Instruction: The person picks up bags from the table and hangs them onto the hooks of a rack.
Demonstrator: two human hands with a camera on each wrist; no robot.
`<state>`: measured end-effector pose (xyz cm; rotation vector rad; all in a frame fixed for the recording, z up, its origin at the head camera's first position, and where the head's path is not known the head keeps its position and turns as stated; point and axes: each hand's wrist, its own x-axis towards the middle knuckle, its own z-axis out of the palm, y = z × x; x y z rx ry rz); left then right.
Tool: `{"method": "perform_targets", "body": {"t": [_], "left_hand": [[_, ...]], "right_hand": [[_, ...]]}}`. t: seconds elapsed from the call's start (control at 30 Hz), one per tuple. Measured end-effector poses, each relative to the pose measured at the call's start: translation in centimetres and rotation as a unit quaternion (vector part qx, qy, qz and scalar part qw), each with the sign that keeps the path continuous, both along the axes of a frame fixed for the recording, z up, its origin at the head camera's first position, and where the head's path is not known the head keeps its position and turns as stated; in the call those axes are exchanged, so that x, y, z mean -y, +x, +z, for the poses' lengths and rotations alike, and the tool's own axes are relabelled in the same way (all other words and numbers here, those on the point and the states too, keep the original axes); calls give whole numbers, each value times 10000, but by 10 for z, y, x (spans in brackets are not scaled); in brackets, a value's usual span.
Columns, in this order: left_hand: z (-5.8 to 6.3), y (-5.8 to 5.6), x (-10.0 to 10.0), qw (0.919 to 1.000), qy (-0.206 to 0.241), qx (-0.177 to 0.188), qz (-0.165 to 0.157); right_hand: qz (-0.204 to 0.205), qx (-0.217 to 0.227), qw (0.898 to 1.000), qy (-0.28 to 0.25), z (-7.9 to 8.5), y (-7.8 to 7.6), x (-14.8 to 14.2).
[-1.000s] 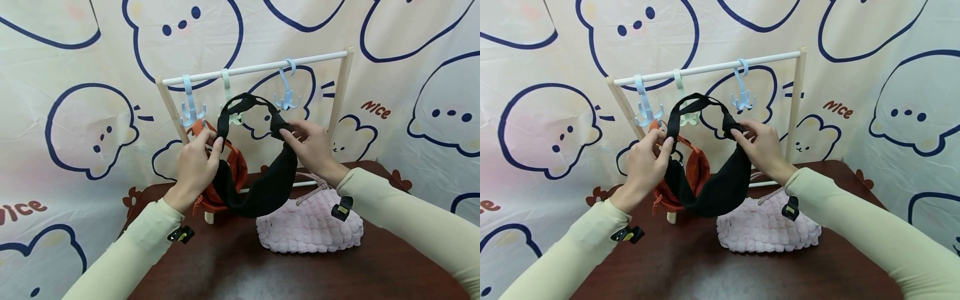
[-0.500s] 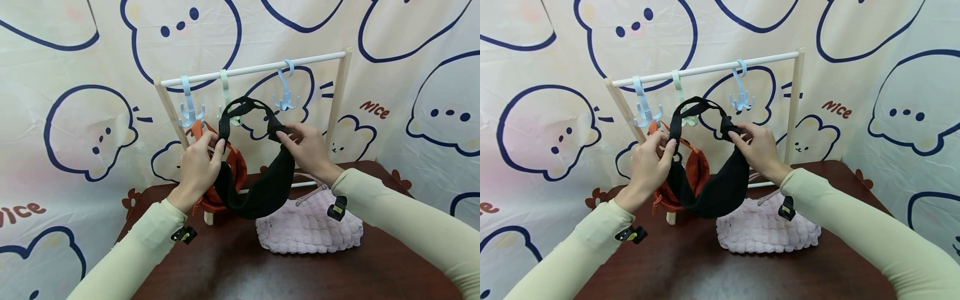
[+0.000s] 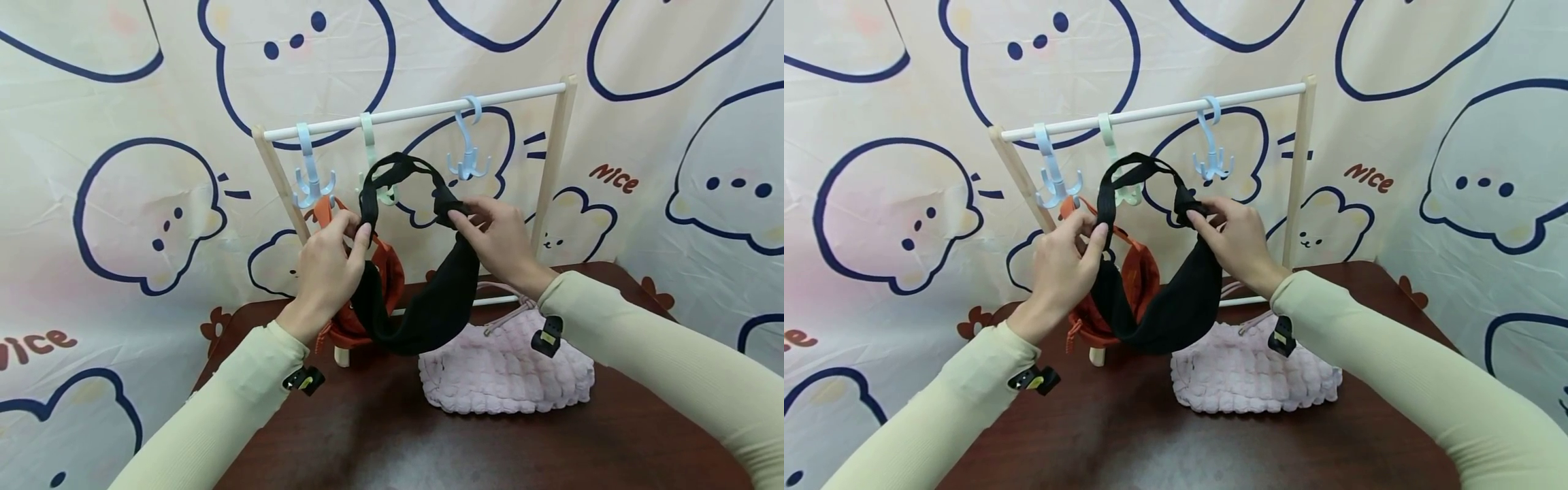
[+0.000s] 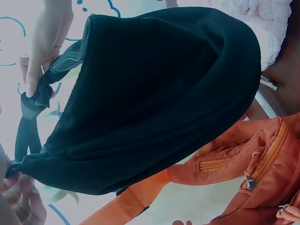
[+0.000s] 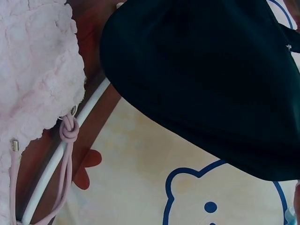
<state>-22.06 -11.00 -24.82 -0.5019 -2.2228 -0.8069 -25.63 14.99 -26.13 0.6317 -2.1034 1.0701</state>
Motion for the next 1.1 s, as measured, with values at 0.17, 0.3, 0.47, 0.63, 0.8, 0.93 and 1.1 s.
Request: {"method": "perform_targets", "body": {"t": [0.17, 0.3, 0.47, 0.63, 0.8, 0.93, 1.1], "left_hand": [[-2, -1, -1, 10000, -17, 28, 1], [-3, -2, -1, 10000, -36, 27, -11], [-5, -3, -3, 9999, -110, 24, -6], [-7, -4, -3, 9998, -204, 81, -7], [-9, -3, -4, 9997, -235, 103, -2], [-11, -3, -5, 9997, -246, 96, 8], [-14, -3, -5, 9996, -244, 122, 11]], "right_hand": [[-4, 124, 9999, 101, 0, -1, 3], [18, 187, 9998, 103, -2, -2, 3], [54, 375, 9991, 166, -4, -2, 3], [116, 503, 9984, 230, -5, -1, 4], [122, 590, 9977, 321, -8, -2, 6], [83, 654, 9971, 388, -9, -2, 7], [85, 669, 9966, 469, -13, -2, 7]]}}
